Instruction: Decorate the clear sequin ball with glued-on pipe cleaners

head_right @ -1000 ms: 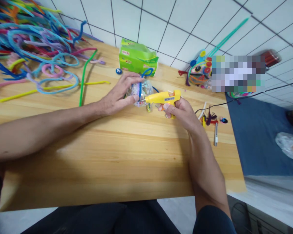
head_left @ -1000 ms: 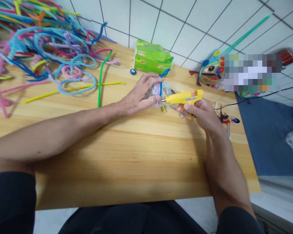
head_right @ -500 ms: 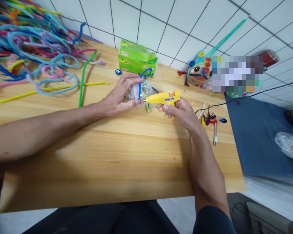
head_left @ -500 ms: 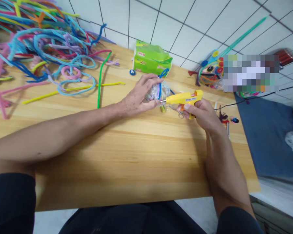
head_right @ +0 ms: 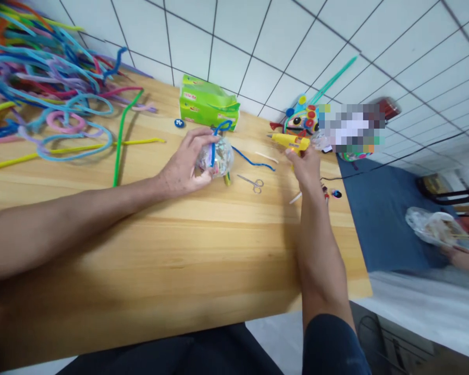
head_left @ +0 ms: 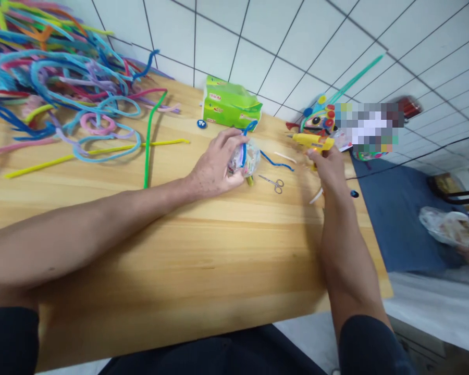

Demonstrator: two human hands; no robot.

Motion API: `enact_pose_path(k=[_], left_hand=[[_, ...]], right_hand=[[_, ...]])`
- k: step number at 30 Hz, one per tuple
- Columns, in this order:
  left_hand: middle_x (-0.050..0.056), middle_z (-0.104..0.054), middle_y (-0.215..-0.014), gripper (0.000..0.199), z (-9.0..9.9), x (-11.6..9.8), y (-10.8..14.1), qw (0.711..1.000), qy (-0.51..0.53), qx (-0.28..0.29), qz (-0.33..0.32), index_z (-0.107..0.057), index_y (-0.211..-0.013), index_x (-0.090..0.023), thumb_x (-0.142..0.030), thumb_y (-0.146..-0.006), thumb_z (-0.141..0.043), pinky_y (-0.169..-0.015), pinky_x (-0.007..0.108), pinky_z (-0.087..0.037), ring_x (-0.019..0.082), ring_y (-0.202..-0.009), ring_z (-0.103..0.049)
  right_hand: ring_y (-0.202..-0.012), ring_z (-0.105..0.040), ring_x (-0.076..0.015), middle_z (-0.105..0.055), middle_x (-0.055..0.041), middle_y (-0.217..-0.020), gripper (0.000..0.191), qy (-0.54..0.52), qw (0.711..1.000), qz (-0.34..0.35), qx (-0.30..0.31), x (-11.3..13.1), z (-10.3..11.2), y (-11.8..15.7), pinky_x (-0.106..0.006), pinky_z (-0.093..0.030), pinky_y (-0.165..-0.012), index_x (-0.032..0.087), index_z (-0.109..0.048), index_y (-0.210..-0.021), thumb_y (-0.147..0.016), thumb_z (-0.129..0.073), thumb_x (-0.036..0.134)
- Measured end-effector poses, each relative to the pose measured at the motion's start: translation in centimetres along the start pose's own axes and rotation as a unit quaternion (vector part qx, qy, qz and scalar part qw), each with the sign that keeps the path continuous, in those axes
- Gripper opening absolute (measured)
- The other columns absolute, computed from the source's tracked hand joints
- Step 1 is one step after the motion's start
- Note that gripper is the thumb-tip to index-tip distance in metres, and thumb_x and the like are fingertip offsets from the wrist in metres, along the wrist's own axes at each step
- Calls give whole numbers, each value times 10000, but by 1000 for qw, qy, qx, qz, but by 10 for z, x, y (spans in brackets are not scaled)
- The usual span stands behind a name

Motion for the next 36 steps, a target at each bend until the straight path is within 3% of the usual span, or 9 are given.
enact_pose_path(k=[4,9,12,15,17,20,23,27,36], left_hand=[[143,-490,-1595,696,-3,3,2,1000,7,-1,-5,-438,-1550,-266,-496,-940,-682,-1258,693,-460,415,-1503,-494],[133,-490,-1587,699,-4,3,2,1000,12,-7,-17,-428,-1562,-275,-500,-955,-693,-1243,694,-475,424,-1482,-497],[137,-484,-1595,695,-4,1,2,1000,4,2,-10,-423,-1554,-263,-398,-929,-695,-1262,672,-455,405,-1503,-491],[147,-492,-1597,724,-3,0,1,1000,0,13,-4,-427,-1544,-269,-323,-877,-704,-1274,658,-440,393,-1514,-496],[155,-499,-1592,751,-2,-3,0,1000,-2,14,-12,-434,-1543,-267,-306,-849,-718,-1272,650,-445,394,-1506,-507],[163,-496,-1599,756,-1,-4,0,1000,0,18,-15,-432,-1548,-269,-311,-853,-728,-1265,660,-447,403,-1511,-505],[156,-497,-1612,716,-1,-3,0,1000,13,22,2,-442,-1545,-281,-354,-894,-731,-1281,661,-420,404,-1533,-488],[153,-500,-1616,719,-2,-3,0,1000,2,29,9,-448,-1553,-266,-371,-898,-728,-1291,649,-407,391,-1538,-484],[178,-502,-1617,718,-3,-4,-1,999,-12,31,1,-454,-1559,-231,-389,-912,-722,-1294,632,-411,384,-1542,-483]], right_hand=[[-904,-686,-206,-778,-51,-1006,240,13,999,-30,-23,-25,-13,-19,-368,-566,-837,209,-722,-979,-766,-786,297],[-927,-687,-233,-755,-69,-1007,328,54,998,-32,-1,-35,-19,-14,-403,-588,-842,188,-698,-1044,-783,-812,352],[-1112,-675,-318,-712,-119,-1152,412,139,984,45,-105,-9,8,1,-553,-568,-1004,200,-674,-1156,-812,-815,378],[-1339,-579,-393,-630,-133,-1341,430,172,952,161,-197,47,25,32,-626,-504,-1121,290,-640,-1282,-890,-777,400],[-1405,-544,-383,-613,-110,-1387,369,137,963,194,-128,84,7,51,-569,-536,-1086,366,-629,-1323,-967,-713,420],[-1293,-646,-348,-675,-94,-1325,298,90,970,223,-34,138,-33,84,-579,-511,-1153,331,-656,-1272,-991,-714,414],[-1334,-630,-353,-703,-94,-1305,279,89,960,257,58,170,-80,114,-576,-518,-1161,324,-672,-1231,-976,-737,415],[-1286,-657,-337,-725,-91,-1305,290,80,945,305,91,172,-111,129,-581,-526,-1151,313,-664,-1238,-966,-734,386],[-1232,-665,-325,-711,-108,-1284,278,77,921,377,56,164,-118,127,-578,-526,-1116,288,-650,-1246,-985,-698,373]])
Point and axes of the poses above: each hand's wrist, its own y-axis away from the middle knuckle, its own z-axis out of the back of the hand, x = y × z, the point moved 9 cm from there along -y, towards the middle knuckle
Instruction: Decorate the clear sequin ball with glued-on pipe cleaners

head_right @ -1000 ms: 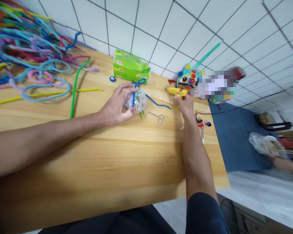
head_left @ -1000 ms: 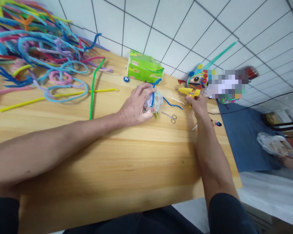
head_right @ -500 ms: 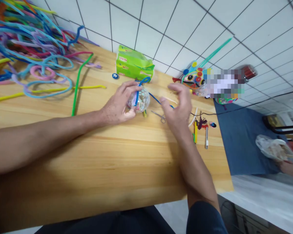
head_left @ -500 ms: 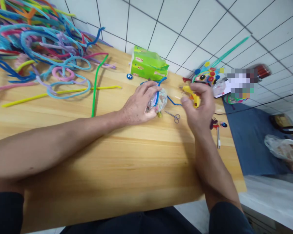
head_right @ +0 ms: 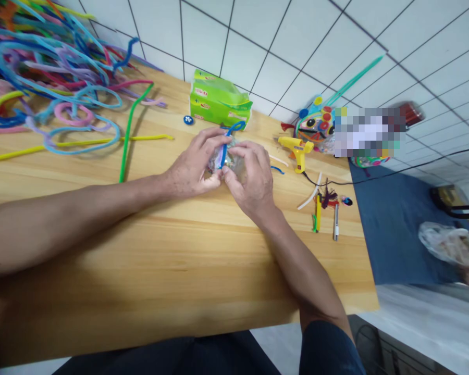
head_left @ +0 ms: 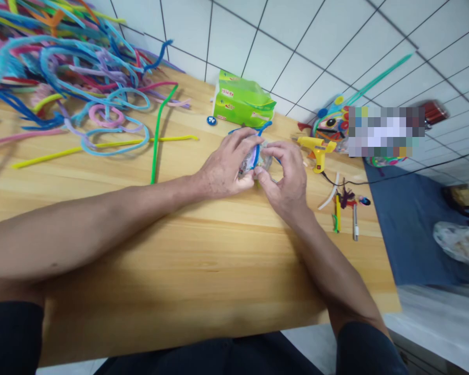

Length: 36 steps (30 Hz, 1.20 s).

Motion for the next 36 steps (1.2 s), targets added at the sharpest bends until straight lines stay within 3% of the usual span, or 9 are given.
enact_pose_path(k=[14,22,36], left_hand=[[211,-446,-1665,763,-3,6,4,999,-13,29,-30,-397,-1618,-230,-454,-963,-720,-1301,654,-395,414,-1588,-431],[215,-428,-1672,756,-1,3,5,997,-20,32,-71,-331,-1658,-224,-497,-1011,-609,-1303,669,-388,409,-1586,-423],[205,-446,-1680,761,-5,8,2,999,-30,30,-13,-409,-1617,-223,-513,-971,-687,-1313,650,-379,410,-1585,-438]], right_hand=[[-1206,-649,-330,-693,-109,-1238,265,26,1000,13,3,-1,-5,0,-597,-544,-1069,287,-619,-1241,-1012,-664,411],[-1197,-648,-327,-689,-113,-1254,270,30,999,22,-6,1,-6,1,-580,-550,-1047,287,-611,-1254,-1014,-666,397],[-1261,-641,-312,-697,-104,-1305,274,6,1000,11,8,-2,-5,2,-553,-564,-1049,291,-633,-1291,-1051,-618,422]])
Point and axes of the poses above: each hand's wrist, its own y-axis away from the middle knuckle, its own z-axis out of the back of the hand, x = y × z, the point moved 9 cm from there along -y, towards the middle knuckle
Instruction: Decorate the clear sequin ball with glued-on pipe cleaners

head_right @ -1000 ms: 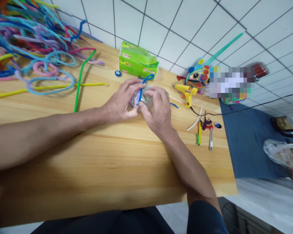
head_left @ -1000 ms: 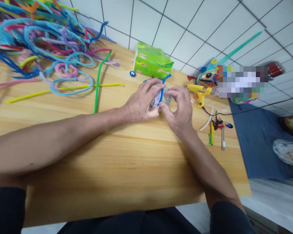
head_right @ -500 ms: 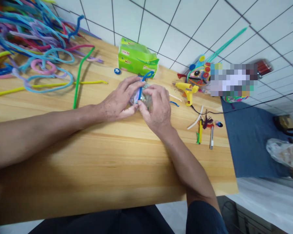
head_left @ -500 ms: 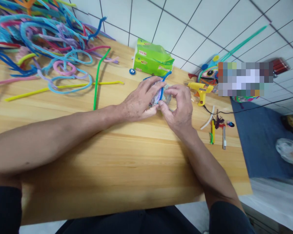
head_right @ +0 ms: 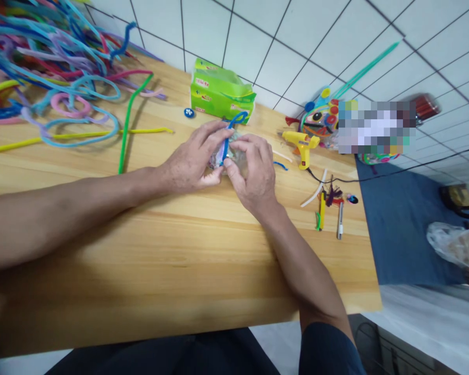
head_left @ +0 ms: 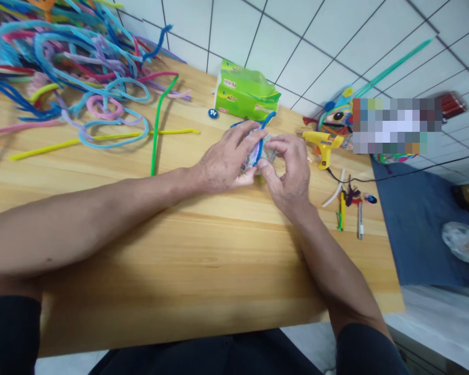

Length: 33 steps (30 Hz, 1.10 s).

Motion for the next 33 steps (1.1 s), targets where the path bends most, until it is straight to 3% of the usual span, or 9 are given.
enact_pose_path(k=[9,15,22,27,33], left_hand=[[194,-451,-1678,737,3,-1,-2,1000,8,0,10,-425,-1604,-243,-504,-969,-694,-1312,648,-383,416,-1582,-441],[233,-457,-1658,785,2,-4,1,999,-42,-6,-33,-364,-1636,-169,-434,-960,-663,-1291,618,-427,413,-1573,-460],[191,-457,-1677,778,1,1,2,1000,-23,-12,-14,-366,-1646,-241,-554,-986,-633,-1303,632,-408,410,-1588,-450],[237,-438,-1682,809,-2,0,3,999,-18,1,-27,-365,-1649,-187,-583,-993,-625,-1302,671,-389,441,-1604,-418],[233,-436,-1693,815,2,-1,2,1000,14,13,-17,-409,-1631,-198,-629,-980,-646,-1323,674,-359,435,-1619,-392]], right_hand=[[-1295,-642,-326,-699,-110,-1346,282,-1,1000,-12,10,-3,-1,0,-589,-547,-1084,304,-631,-1311,-1065,-580,432],[-1293,-637,-338,-701,-114,-1337,327,-1,1000,-16,14,-5,-2,0,-590,-562,-1067,304,-631,-1309,-1037,-627,485],[-1270,-649,-335,-712,-118,-1320,342,2,1000,-5,10,-6,-2,0,-579,-582,-1027,297,-634,-1293,-1022,-669,503],[-1246,-653,-341,-717,-112,-1302,353,13,1000,-21,17,-9,-2,-1,-582,-590,-1007,306,-644,-1254,-998,-703,541],[-1263,-638,-347,-695,-119,-1316,324,20,1000,-5,17,-4,-3,0,-604,-570,-1050,305,-615,-1287,-1005,-682,450]])
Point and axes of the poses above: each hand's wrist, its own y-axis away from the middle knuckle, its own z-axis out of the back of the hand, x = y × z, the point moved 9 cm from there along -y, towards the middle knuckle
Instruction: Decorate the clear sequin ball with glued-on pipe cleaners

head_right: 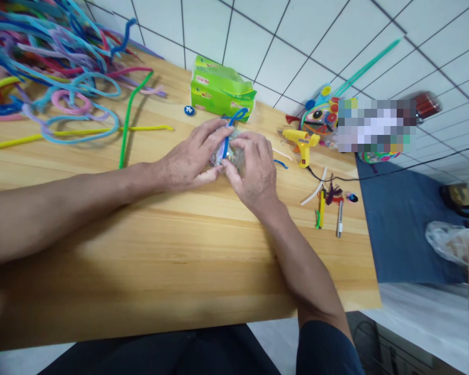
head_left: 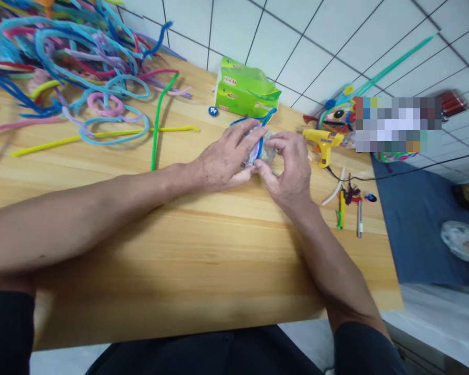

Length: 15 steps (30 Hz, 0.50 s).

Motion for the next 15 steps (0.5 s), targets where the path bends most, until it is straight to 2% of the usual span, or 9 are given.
enact_pose_path(k=[6,15], left_hand=[[241,-407,-1713,829,4,-3,-2,1000,10,19,-14,-386,-1646,-192,-568,-966,-674,-1320,680,-357,443,-1627,-372],[228,-407,-1717,819,2,-1,-1,1000,9,14,-6,-388,-1654,-203,-566,-972,-660,-1327,658,-363,421,-1622,-383]], right_hand=[[-1293,-625,-358,-672,-127,-1348,339,0,1000,4,2,3,-3,1,-635,-537,-1104,298,-584,-1328,-1010,-647,400],[-1326,-598,-372,-634,-137,-1398,413,-9,1000,10,11,3,-4,4,-662,-541,-1093,292,-548,-1387,-997,-640,395]])
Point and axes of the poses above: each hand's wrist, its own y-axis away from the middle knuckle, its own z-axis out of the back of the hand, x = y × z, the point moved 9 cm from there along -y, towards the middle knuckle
